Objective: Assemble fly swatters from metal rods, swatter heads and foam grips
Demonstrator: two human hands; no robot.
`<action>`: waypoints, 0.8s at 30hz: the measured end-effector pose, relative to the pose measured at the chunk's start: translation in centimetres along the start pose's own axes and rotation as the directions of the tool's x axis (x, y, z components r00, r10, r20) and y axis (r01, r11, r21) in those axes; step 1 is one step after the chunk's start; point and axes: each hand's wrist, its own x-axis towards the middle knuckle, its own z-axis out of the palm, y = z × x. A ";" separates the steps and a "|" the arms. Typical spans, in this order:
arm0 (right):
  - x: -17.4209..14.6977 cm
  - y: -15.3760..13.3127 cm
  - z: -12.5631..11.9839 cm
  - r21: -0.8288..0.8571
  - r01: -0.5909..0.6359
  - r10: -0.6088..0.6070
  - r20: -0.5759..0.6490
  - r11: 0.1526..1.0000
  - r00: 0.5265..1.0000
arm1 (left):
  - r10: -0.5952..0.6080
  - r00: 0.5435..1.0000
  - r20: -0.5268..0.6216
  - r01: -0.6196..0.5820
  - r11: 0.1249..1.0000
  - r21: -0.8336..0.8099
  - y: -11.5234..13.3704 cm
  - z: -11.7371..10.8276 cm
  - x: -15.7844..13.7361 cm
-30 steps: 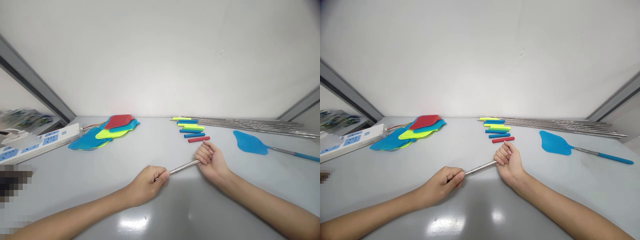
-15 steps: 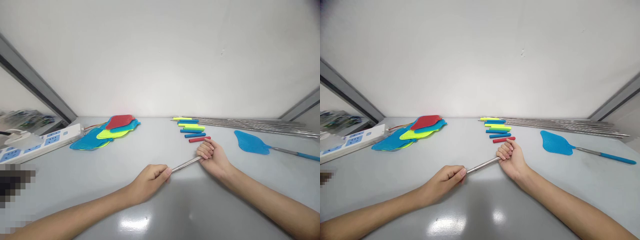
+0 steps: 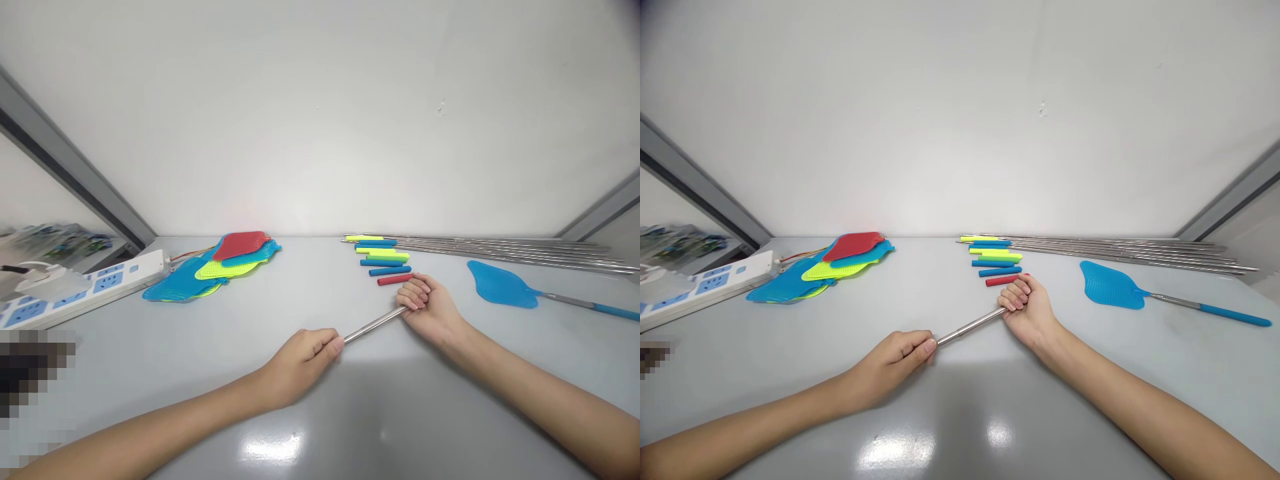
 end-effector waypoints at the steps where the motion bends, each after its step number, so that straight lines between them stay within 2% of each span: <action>1: 0.0 0.0 0.0 -0.002 0.001 -0.001 0.000 1.000 1.000 | 0.003 1.000 -0.002 -0.003 1.000 0.014 0.0 0.0 0.0; 5: 0.0 0.2 -0.1 -0.010 0.008 -0.008 -0.001 1.000 1.000 | 0.033 0.999 0.002 -0.033 0.994 0.101 -0.2 0.1 0.0; 10: -0.2 0.5 -0.3 -0.013 0.020 -0.020 -0.001 1.000 1.000 | 0.134 0.991 -0.016 -0.128 0.968 0.215 -0.7 0.6 -0.1; 15: -0.2 0.5 -0.3 -0.022 0.017 -0.017 -0.003 1.000 1.000 | 0.175 0.984 -0.043 -0.161 0.960 0.230 -0.8 0.9 -0.4; 24: -0.2 0.5 -0.4 -0.042 0.023 -0.023 0.004 0.999 1.000 | 0.173 0.983 -0.058 -0.157 0.964 0.215 -1.0 1.0 -0.4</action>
